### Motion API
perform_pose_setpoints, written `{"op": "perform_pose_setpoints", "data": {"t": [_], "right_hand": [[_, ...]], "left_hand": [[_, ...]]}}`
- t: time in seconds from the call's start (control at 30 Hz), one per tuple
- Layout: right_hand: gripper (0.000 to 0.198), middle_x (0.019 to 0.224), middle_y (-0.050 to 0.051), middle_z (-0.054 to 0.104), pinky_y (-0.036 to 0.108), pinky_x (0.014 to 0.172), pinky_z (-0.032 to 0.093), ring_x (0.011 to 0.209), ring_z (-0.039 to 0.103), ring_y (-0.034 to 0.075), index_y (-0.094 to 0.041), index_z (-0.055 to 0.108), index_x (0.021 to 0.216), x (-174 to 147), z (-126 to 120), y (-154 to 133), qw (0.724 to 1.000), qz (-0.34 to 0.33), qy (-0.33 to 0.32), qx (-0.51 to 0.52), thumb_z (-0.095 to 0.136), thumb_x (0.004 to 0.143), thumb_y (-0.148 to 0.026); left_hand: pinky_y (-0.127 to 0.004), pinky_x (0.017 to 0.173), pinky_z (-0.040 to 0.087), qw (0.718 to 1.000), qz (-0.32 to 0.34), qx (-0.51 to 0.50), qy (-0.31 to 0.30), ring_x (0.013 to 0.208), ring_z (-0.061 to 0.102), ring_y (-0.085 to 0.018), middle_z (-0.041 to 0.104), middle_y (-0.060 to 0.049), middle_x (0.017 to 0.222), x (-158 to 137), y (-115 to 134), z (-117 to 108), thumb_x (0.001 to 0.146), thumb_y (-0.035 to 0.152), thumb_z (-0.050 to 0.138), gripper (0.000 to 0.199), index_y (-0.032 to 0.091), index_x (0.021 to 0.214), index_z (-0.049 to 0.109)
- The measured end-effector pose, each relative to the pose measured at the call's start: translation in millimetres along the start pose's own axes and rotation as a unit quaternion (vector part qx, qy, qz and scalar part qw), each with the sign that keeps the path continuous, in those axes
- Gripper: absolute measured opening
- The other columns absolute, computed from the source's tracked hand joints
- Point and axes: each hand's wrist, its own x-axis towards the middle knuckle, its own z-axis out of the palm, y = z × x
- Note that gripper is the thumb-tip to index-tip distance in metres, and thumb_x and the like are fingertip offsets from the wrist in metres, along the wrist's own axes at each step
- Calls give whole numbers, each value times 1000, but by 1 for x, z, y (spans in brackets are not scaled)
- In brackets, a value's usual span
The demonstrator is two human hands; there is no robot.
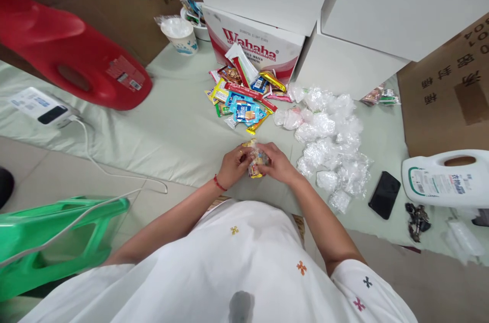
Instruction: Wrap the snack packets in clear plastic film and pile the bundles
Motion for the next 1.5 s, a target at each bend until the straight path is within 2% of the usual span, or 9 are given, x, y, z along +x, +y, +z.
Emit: {"op": "perform_pose_setpoints", "data": {"t": [0.1,0.23,0.43,0.67,0.87,1.03,1.17,1.33,1.5], "right_hand": [[23,94,6,65,31,79,51,85,62,17,-21,77,110,9,3,-5,997,-45,30,-58,59,98,-29],[20,92,5,67,28,77,49,82,64,16,-21,78,103,18,5,-6,995,-54,24,-76,58,96,-22],[26,91,5,68,28,80,49,85,65,16,-19,76,100,21,12,-6,995,4,43,-93,52,91,-12],[13,73,-1,63,29,64,52,63,58,16,-21,64,88,4,23,-18,967,190,171,-8,68,81,-32],[38,91,7,75,37,76,62,82,71,21,-20,67,94,-22,15,-35,841,208,168,470,71,82,-56],[36,93,4,74,27,71,59,82,70,17,-21,68,96,-46,11,-36,814,217,186,506,83,78,-49],[40,95,3,74,28,77,59,84,70,16,-22,69,99,-69,3,-36,801,211,270,491,91,70,-37],[43,106,3,74,32,78,60,90,70,18,-24,69,108,-105,-85,-19,799,133,477,341,88,73,-39],[29,84,-4,65,25,69,56,77,65,13,-21,60,89,-123,-234,52,668,116,730,91,81,73,-33]], "left_hand": [[-38,85,50,1000,14,20,-20,92,63,-23,69,-7,92,3,4,-2,96,26,52,20,21,97,72],[-49,100,46,996,-31,71,36,108,59,-29,69,-9,103,2,6,-1,88,29,65,15,22,101,70],[-65,118,28,979,-125,102,127,148,29,-48,50,-21,144,6,-3,0,65,44,88,63,19,116,61],[-38,83,54,991,-124,13,40,89,65,-23,65,-2,92,13,24,-13,75,38,79,38,23,99,54],[-48,108,46,981,176,46,73,124,62,-24,73,-9,120,-7,49,-2,99,23,53,14,26,106,64],[-52,114,45,937,336,45,-86,129,64,-21,77,-4,119,-12,49,18,104,22,45,27,30,114,68],[-52,115,49,902,424,-5,-78,141,54,-24,70,-12,134,-18,58,25,97,13,46,39,25,130,62],[-51,106,55,931,364,18,4,141,51,-30,64,-19,133,-26,47,6,89,4,52,44,20,129,59],[-40,90,58,962,256,97,18,106,65,-23,68,-11,107,-34,7,-19,91,1,51,28,18,110,61]]}}
